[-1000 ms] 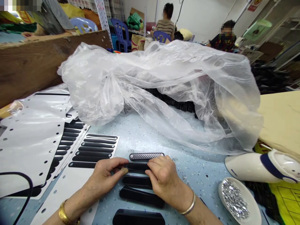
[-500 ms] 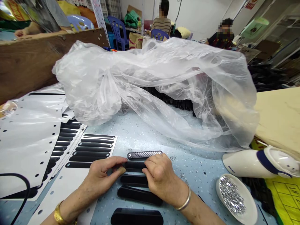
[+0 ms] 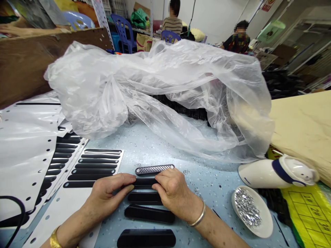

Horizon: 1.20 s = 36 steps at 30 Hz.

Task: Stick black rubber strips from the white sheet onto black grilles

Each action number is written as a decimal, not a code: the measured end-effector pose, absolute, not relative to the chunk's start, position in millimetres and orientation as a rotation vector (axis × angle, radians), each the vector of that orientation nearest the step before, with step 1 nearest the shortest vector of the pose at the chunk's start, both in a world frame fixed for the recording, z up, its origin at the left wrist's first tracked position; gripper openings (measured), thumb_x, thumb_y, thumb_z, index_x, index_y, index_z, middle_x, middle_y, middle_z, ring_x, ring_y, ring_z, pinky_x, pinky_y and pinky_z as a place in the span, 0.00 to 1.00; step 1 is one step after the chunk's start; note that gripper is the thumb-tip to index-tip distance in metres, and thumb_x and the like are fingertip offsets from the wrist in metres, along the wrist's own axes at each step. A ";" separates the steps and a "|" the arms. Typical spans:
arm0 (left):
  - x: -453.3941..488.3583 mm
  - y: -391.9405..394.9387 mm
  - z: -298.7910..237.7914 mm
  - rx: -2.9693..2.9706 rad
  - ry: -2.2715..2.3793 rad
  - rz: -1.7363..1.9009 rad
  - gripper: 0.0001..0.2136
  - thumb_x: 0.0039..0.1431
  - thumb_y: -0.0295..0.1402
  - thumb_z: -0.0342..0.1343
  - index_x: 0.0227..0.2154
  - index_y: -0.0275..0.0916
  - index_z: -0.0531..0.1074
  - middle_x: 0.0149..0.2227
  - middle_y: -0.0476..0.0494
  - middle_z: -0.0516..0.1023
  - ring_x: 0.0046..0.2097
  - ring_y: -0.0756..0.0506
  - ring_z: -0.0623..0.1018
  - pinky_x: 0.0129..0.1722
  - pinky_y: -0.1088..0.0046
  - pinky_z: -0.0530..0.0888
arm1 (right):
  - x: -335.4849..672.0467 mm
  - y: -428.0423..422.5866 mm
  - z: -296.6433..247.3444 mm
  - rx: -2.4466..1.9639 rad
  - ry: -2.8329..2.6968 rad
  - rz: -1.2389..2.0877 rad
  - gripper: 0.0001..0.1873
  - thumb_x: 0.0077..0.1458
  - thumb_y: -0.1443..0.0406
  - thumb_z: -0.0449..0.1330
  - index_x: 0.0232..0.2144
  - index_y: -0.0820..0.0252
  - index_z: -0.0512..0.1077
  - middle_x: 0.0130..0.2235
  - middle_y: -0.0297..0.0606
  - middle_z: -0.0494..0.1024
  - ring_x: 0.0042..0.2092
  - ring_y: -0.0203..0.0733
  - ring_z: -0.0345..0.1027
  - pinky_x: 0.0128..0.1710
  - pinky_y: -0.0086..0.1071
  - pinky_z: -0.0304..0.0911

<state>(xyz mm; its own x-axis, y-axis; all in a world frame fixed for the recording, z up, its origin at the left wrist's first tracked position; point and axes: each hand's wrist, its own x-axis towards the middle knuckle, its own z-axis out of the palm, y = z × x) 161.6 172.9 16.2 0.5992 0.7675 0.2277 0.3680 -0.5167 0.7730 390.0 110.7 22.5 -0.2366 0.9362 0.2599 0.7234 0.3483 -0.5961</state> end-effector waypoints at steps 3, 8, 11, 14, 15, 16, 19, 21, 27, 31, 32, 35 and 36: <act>161.0 173.3 13.2 2.156 0.886 0.783 0.08 0.58 0.26 0.54 0.35 0.38 0.79 0.35 0.44 0.84 0.36 0.47 0.83 0.37 0.74 0.80 | 392.0 111.3 22.3 -1.408 -1.997 0.527 0.06 0.59 0.68 0.61 0.36 0.63 0.79 0.34 0.42 0.80 0.35 0.42 0.73 0.37 0.36 0.67; 160.8 174.4 9.0 2.188 0.884 0.824 0.08 0.57 0.27 0.55 0.34 0.38 0.80 0.36 0.43 0.84 0.37 0.46 0.83 0.39 0.72 0.80 | 395.2 111.7 21.7 -1.353 -1.942 0.574 0.07 0.59 0.68 0.62 0.37 0.62 0.79 0.35 0.42 0.81 0.36 0.42 0.73 0.37 0.35 0.69; 161.7 175.1 10.0 2.187 0.879 0.836 0.09 0.57 0.27 0.55 0.34 0.38 0.80 0.35 0.42 0.84 0.37 0.46 0.84 0.38 0.72 0.81 | 396.6 111.1 18.6 -1.329 -1.924 0.581 0.07 0.59 0.67 0.61 0.39 0.60 0.79 0.35 0.41 0.81 0.36 0.42 0.73 0.37 0.37 0.69; 162.8 175.7 12.4 2.188 0.876 0.830 0.09 0.57 0.27 0.54 0.33 0.39 0.80 0.35 0.43 0.84 0.36 0.46 0.84 0.38 0.72 0.81 | 396.9 111.2 15.3 -1.318 -1.934 0.587 0.08 0.60 0.67 0.60 0.39 0.60 0.79 0.35 0.41 0.81 0.36 0.42 0.73 0.37 0.37 0.69; 163.0 176.0 12.8 2.191 0.873 0.824 0.09 0.57 0.27 0.54 0.33 0.39 0.80 0.35 0.43 0.84 0.36 0.46 0.84 0.38 0.72 0.81 | 396.9 111.4 14.5 -1.316 -1.939 0.586 0.08 0.60 0.67 0.60 0.39 0.60 0.79 0.35 0.41 0.81 0.36 0.42 0.73 0.37 0.37 0.69; 163.0 176.2 12.8 2.192 0.870 0.817 0.09 0.57 0.27 0.54 0.33 0.39 0.80 0.35 0.43 0.84 0.36 0.46 0.84 0.38 0.72 0.81 | 397.3 111.8 14.1 -1.316 -1.944 0.587 0.08 0.60 0.67 0.60 0.40 0.61 0.79 0.35 0.42 0.81 0.36 0.42 0.73 0.37 0.37 0.69; 161.9 176.8 10.7 2.193 0.865 0.806 0.09 0.57 0.27 0.54 0.34 0.40 0.80 0.36 0.43 0.84 0.37 0.46 0.83 0.38 0.71 0.81 | 402.7 111.3 14.3 -1.308 -1.957 0.600 0.10 0.61 0.67 0.59 0.43 0.61 0.78 0.37 0.42 0.81 0.38 0.42 0.74 0.39 0.38 0.71; 160.7 177.1 8.7 2.187 0.876 0.807 0.09 0.57 0.27 0.54 0.34 0.41 0.80 0.36 0.43 0.84 0.37 0.45 0.83 0.39 0.70 0.81 | 411.2 107.7 15.4 -1.330 -1.922 0.609 0.11 0.62 0.67 0.57 0.44 0.59 0.77 0.38 0.41 0.81 0.39 0.41 0.75 0.40 0.37 0.72; 161.0 178.1 7.9 2.175 0.867 0.810 0.08 0.57 0.28 0.54 0.34 0.41 0.79 0.36 0.45 0.84 0.37 0.46 0.83 0.38 0.71 0.80 | 434.3 86.4 12.3 -1.613 -1.484 0.563 0.10 0.61 0.65 0.57 0.36 0.60 0.79 0.30 0.39 0.81 0.31 0.41 0.76 0.31 0.33 0.73; 165.0 177.9 11.2 2.189 0.868 0.785 0.08 0.57 0.28 0.53 0.34 0.41 0.77 0.35 0.46 0.84 0.36 0.46 0.83 0.37 0.72 0.79 | 428.6 83.6 9.8 -1.662 -1.495 0.568 0.11 0.60 0.63 0.57 0.33 0.62 0.79 0.26 0.38 0.78 0.28 0.39 0.73 0.28 0.31 0.70; 164.4 177.6 14.4 2.193 0.867 0.786 0.08 0.56 0.28 0.54 0.34 0.41 0.78 0.34 0.46 0.83 0.35 0.46 0.82 0.35 0.73 0.79 | 426.2 83.5 12.6 -1.664 -1.502 0.550 0.11 0.60 0.63 0.57 0.33 0.62 0.79 0.26 0.38 0.78 0.27 0.39 0.73 0.27 0.30 0.70; 152.5 176.4 34.0 2.179 0.920 0.859 0.09 0.55 0.30 0.57 0.38 0.41 0.78 0.32 0.46 0.83 0.29 0.47 0.81 0.29 0.75 0.77 | 411.7 78.8 30.4 -1.653 -1.545 0.353 0.09 0.60 0.66 0.57 0.36 0.62 0.77 0.29 0.40 0.78 0.29 0.41 0.73 0.29 0.32 0.70; 144.6 176.4 43.2 2.152 0.980 0.917 0.10 0.54 0.30 0.58 0.39 0.41 0.78 0.32 0.46 0.83 0.29 0.48 0.80 0.28 0.76 0.76 | 401.7 76.0 36.8 -1.619 -1.582 0.249 0.08 0.60 0.68 0.57 0.38 0.61 0.76 0.31 0.41 0.79 0.32 0.43 0.73 0.32 0.35 0.70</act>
<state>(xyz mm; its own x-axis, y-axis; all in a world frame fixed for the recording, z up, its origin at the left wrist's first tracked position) 144.6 176.4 43.2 0.4900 0.8031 0.3390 0.3914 -0.5501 0.7376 401.7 76.0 36.8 0.1843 0.8977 0.4002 0.7315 0.1467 -0.6659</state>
